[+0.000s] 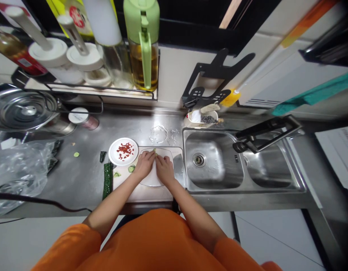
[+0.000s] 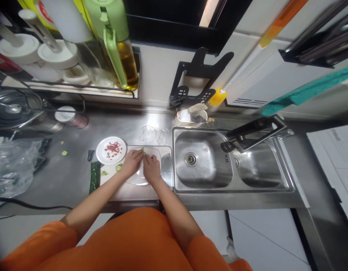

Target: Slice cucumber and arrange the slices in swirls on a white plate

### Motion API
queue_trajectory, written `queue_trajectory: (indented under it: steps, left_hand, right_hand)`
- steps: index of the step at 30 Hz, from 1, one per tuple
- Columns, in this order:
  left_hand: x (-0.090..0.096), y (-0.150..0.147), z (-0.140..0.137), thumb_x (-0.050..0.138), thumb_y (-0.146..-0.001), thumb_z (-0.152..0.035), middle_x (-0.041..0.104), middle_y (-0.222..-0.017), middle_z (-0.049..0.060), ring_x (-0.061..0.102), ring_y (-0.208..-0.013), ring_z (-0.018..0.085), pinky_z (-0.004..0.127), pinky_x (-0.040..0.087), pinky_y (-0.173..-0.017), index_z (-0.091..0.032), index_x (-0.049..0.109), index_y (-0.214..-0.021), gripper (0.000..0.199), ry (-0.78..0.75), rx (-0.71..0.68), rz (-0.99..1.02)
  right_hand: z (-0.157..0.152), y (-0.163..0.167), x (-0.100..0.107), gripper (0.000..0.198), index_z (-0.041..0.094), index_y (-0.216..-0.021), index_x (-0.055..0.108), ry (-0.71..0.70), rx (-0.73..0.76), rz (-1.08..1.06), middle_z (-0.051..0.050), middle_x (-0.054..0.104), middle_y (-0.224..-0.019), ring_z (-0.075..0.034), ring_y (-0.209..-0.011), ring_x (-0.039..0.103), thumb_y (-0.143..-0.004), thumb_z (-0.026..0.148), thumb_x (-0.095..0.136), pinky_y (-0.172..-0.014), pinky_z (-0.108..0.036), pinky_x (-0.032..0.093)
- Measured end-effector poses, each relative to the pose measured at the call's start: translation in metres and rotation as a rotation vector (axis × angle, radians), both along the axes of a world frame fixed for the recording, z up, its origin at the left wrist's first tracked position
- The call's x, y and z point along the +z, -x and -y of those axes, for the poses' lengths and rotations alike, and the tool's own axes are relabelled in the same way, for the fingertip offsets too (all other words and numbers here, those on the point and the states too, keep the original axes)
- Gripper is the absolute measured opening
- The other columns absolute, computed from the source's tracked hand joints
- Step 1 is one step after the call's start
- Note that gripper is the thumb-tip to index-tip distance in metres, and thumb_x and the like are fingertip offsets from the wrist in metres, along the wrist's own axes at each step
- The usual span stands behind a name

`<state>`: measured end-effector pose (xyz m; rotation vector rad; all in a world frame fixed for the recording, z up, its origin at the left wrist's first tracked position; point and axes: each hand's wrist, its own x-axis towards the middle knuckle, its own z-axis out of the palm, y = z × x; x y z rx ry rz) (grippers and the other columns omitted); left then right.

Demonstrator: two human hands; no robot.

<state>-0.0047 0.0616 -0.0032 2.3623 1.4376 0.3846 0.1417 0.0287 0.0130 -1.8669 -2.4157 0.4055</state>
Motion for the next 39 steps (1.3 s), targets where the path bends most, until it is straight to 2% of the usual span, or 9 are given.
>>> queue_trajectory:
  steps: [7,11,14,19,22,26,33,39]
  left_hand:
    - [0.003,-0.003,0.001,0.041,-0.087,-0.014,0.054,-0.130,0.012,0.044,-0.109,0.027,0.045,0.039,-0.091,-0.017,0.054,-0.125,0.041,0.028,0.021,0.016]
    - [0.015,0.002,0.000,0.041,-0.085,-0.012,0.056,-0.128,0.011,0.046,-0.111,0.025,0.043,0.040,-0.093,-0.017,0.055,-0.124,0.042,0.001,0.068,0.110]
    - [0.031,0.017,0.005,0.039,-0.086,-0.013,0.060,-0.120,0.011,0.051,-0.109,0.022,0.038,0.040,-0.095,-0.017,0.058,-0.118,0.038,-0.046,0.211,0.210]
    - [0.050,0.059,0.034,0.044,-0.084,-0.022,0.066,-0.096,0.010,0.060,-0.092,0.021,0.033,0.045,-0.085,-0.014,0.064,-0.101,0.027,-0.031,0.604,0.202]
    - [0.046,0.076,0.056,0.049,-0.081,-0.028,0.067,-0.089,0.009,0.061,-0.080,0.021,0.031,0.046,-0.079,-0.015,0.066,-0.095,0.025,0.073,0.707,0.138]
    - [0.033,0.079,0.073,0.052,-0.079,-0.033,0.068,-0.087,0.009,0.061,-0.076,0.020,0.030,0.046,-0.077,-0.015,0.067,-0.096,0.028,0.148,0.723,0.121]
    - [0.021,0.071,0.073,0.051,-0.080,-0.034,0.069,-0.086,0.008,0.061,-0.077,0.019,0.029,0.046,-0.077,-0.018,0.068,-0.097,0.029,0.177,0.756,0.168]
    - [0.021,0.069,0.072,0.054,-0.077,-0.034,0.069,-0.081,0.006,0.060,-0.072,0.018,0.028,0.045,-0.073,-0.018,0.068,-0.093,0.027,0.165,0.790,0.202]
  right_hand:
    - [0.000,-0.001,-0.001,0.044,0.018,-0.133,0.050,-0.009,-0.005,-0.044,-0.013,0.050,-0.133,-0.029,-0.110,0.038,-0.091,0.016,0.035,-0.080,-0.041,0.042]
    - [0.000,-0.002,0.000,0.043,0.018,-0.131,0.052,-0.010,-0.022,-0.063,-0.013,0.050,-0.132,-0.029,-0.109,0.038,-0.091,0.016,0.035,-0.081,-0.042,0.041]
    - [0.003,-0.006,0.004,0.041,0.018,-0.128,0.054,-0.024,-0.059,-0.083,-0.011,0.051,-0.132,-0.028,-0.108,0.037,-0.092,0.018,0.035,-0.083,-0.042,0.040]
    - [0.017,-0.016,0.009,0.038,0.020,-0.125,0.056,-0.003,-0.127,-0.097,-0.009,0.052,-0.131,-0.028,-0.108,0.036,-0.093,0.022,0.036,-0.080,-0.039,0.039]
    - [0.027,-0.019,0.010,0.037,0.021,-0.123,0.057,0.012,-0.130,-0.100,-0.009,0.054,-0.129,-0.028,-0.107,0.036,-0.094,0.023,0.036,-0.077,-0.037,0.039]
    - [0.038,-0.017,0.014,0.035,0.020,-0.121,0.058,0.029,-0.111,-0.103,-0.010,0.055,-0.126,-0.027,-0.106,0.037,-0.093,0.022,0.037,-0.077,-0.037,0.039]
    - [0.049,-0.010,0.017,0.034,0.021,-0.118,0.060,0.037,-0.100,-0.102,-0.010,0.056,-0.124,-0.027,-0.106,0.037,-0.091,0.021,0.039,-0.074,-0.035,0.038]
    - [0.053,-0.011,0.014,0.033,0.020,-0.116,0.061,0.006,-0.087,-0.133,-0.009,0.058,-0.121,-0.026,-0.107,0.038,-0.091,0.020,0.040,-0.081,-0.036,0.036]
